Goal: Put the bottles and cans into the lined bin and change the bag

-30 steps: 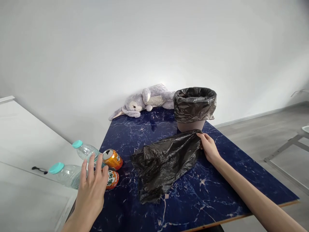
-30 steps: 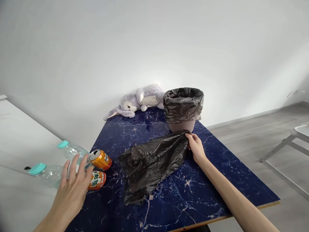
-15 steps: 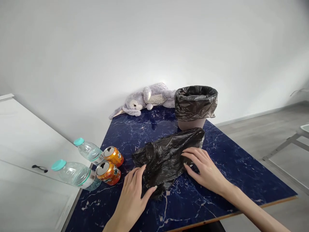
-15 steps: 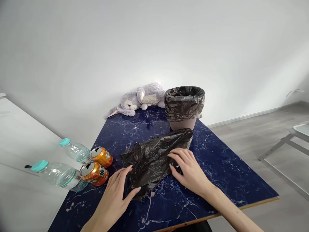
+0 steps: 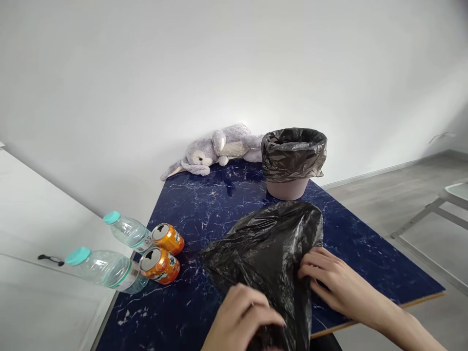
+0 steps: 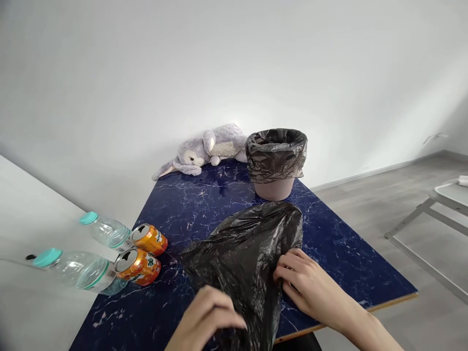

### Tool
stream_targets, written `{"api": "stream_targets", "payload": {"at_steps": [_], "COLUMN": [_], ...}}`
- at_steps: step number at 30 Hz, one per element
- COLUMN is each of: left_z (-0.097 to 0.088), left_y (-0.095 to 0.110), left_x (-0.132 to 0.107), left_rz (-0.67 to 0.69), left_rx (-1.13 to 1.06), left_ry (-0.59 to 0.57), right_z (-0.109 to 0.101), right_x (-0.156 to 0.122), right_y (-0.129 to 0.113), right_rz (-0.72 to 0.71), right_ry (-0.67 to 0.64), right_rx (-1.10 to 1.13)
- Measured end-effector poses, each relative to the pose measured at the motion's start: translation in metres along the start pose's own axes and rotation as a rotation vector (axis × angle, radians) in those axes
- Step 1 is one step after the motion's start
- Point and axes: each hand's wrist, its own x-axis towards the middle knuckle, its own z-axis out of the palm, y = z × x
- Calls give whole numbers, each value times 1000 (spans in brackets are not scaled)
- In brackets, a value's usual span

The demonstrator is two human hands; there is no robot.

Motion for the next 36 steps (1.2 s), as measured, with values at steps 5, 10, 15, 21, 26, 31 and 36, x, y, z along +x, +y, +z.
{"api": "stream_targets", "payload": {"at_steps": [5,10,15,21,26,31,36], "left_z": [-6,-1,11,3,-11,12,11], "left_y": [-34,-57,-48,-88,-77,-57,-60], "left_x": [20,21,14,-5,-5,5,-10], "left_rz": [-474,-546,-437,-425,-351,-248,-264], "left_rx": [56,431,493,672,718,537,522], "left_ry": [131,-16,-46,-149,-56,-202,-200], "right_z": [-53,-84,-13,45,35,38,11], "right_x": [-20,-13,9,18,8,5,-19], "right_y": [-28,-36,-1,30,28,31,41], "right_rz": [95,228,252,196,164,181,220], "right_ry": [-388,-248,53,57,173,90,-32], "right_rx": [390,473,84,-214,-236,-155,1]}}
